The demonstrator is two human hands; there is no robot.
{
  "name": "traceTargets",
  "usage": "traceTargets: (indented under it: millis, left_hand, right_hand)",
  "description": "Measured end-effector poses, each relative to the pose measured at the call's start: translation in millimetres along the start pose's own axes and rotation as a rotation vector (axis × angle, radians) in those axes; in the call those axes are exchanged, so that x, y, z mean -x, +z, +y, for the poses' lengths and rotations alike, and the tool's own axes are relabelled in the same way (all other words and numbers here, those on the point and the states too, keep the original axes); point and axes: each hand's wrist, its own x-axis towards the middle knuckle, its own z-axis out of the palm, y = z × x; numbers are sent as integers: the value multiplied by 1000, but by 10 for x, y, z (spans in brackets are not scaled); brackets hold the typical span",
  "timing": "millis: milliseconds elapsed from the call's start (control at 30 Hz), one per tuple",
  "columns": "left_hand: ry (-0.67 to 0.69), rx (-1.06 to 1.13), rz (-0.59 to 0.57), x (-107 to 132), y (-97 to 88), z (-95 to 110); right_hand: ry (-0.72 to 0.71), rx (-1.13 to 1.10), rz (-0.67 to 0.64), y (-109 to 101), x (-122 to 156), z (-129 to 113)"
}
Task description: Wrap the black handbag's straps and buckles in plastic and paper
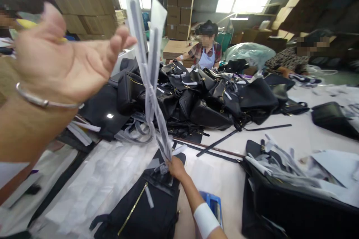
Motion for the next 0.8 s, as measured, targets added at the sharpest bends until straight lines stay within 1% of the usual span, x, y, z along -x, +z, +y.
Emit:
traceTargets:
  millis: [33, 67, 100, 133, 167, 200, 267, 300, 333, 367, 400, 433, 467, 533, 633, 800]
  left_hand:
    - [46, -71, -64, -94, 131, 104]
    - [143, -87, -113, -159, 265, 129]
    - [295, -68, -150, -197, 389, 55]
    - [428, -65, -200, -211, 494, -125]
    - [483, -106, -275, -208, 572, -410]
    - [462, -201, -334, -195, 618, -786]
    - [226, -558, -523, -151, 625, -1697]
    - [155, -641, -557, -119, 597, -2166]
    - [119, -690, -577, -80, 562, -2601]
    - [105, -729, -597, -34, 528, -2979]
    - [111, -758, -616, 15, 499, -3285]
    - [122, -779, -642, 61, 480, -3519]
    - [135, -801, -667, 99, 467, -3684]
    - [160, -843, -696, 129, 444, -3866]
    - [183, -911, -681, 63, 353, -3979]
    - [159, -999, -656, -67, 94, -4143]
  right_hand:
    - [32, -43, 9, 9, -16, 22]
    - [62, -91, 16, 19, -29, 44]
    - [87, -141, 21, 31, -40, 65]
    - [107, -192, 25, 43, -50, 83]
    - [120, -243, 29, 55, -61, 97]
    - [129, -293, 33, 67, -73, 108]
    - [137, -384, 43, 88, -95, 120]
    - [140, -423, 50, 96, -105, 124]
    - [142, -456, 58, 104, -112, 128]
    - [144, -483, 67, 109, -118, 130]
    - [146, -502, 78, 113, -120, 132]
    - [147, -513, 92, 115, -120, 134]
    - [149, -517, 107, 116, -116, 134]
    - [152, -508, 139, 112, -96, 135]
    - [149, -463, 153, 108, -29, 138]
    - [113, -330, 91, 183, 110, 161]
